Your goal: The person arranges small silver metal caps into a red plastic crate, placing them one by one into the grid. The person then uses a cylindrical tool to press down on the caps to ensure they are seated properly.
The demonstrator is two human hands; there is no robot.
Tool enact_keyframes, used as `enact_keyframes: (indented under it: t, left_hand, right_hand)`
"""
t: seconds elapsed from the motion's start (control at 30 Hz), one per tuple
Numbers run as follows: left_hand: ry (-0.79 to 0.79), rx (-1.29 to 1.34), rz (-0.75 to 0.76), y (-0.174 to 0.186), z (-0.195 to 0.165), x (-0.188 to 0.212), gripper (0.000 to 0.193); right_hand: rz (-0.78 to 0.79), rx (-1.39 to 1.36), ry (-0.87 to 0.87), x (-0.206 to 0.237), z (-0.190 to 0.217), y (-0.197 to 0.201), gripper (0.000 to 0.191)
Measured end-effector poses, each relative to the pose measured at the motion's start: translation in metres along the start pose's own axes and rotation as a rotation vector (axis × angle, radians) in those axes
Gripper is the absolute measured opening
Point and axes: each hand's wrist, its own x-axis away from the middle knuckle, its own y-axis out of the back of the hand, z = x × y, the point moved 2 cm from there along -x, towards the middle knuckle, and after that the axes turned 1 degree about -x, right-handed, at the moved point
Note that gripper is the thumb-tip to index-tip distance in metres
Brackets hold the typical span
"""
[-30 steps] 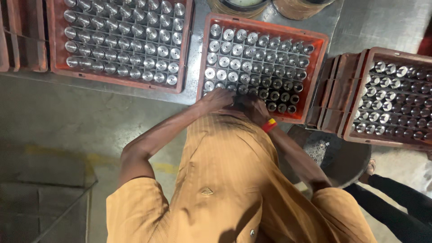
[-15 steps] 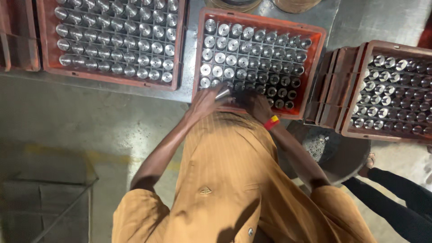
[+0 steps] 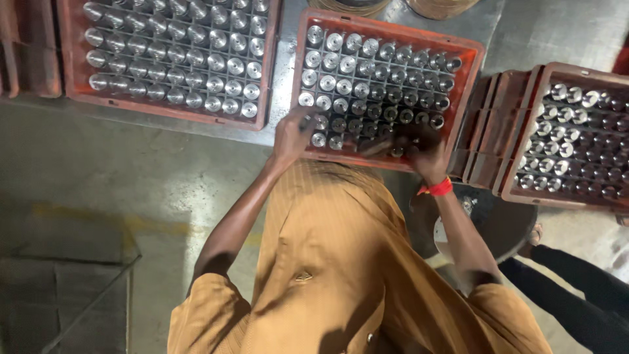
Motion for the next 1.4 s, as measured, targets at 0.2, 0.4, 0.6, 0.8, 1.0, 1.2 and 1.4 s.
enact_keyframes:
  t: [0.2, 0.4, 0.6, 0.8, 1.0, 1.2, 1.4]
  left_hand:
    - [0.086, 0.179, -0.049, -0.007, -0.003, -0.011, 0.022]
    - [0.015, 0.11, -0.067, -0.022, 0.001, -0.009, 0.017]
    - [0.129, 0.084, -0.012, -0.038, -0.001, -0.011, 0.019]
    - [-0.12, -0.111, 0.156, -0.115, 0.004, -0.031, 0.033]
    - [-0.658, -0.433, 0.505, -0.153, 0.025, 0.011, 0.048]
    - [0.006, -0.399, 0.538, -0.127, -0.024, -0.009, 0.032]
    - [-0.132, -0.513, -0.101, -0.159, -0.055, -0.117, 0.042]
  right_hand:
    - [-0.103, -0.202, -0.497, 0.006, -0.012, -0.04, 0.038]
    - [0.267, 0.602, 0.306, 0.004, 0.0, -0.061, 0.038]
    - [0.03, 0.722, 0.252, -0.009, -0.011, -0.031, 0.015]
    - [-0.205, 0.343, 0.099, -0.071, -0.016, 0.011, 0.017]
    - [-0.211, 0.4, 0.145, -0.11, -0.013, 0.031, 0.023]
    - [-0.272, 0.48, 0.179, -0.138, -0.009, 0.046, 0.022]
    - [-0.204, 0.674, 0.337, -0.156, 0.0, 0.04, 0.025]
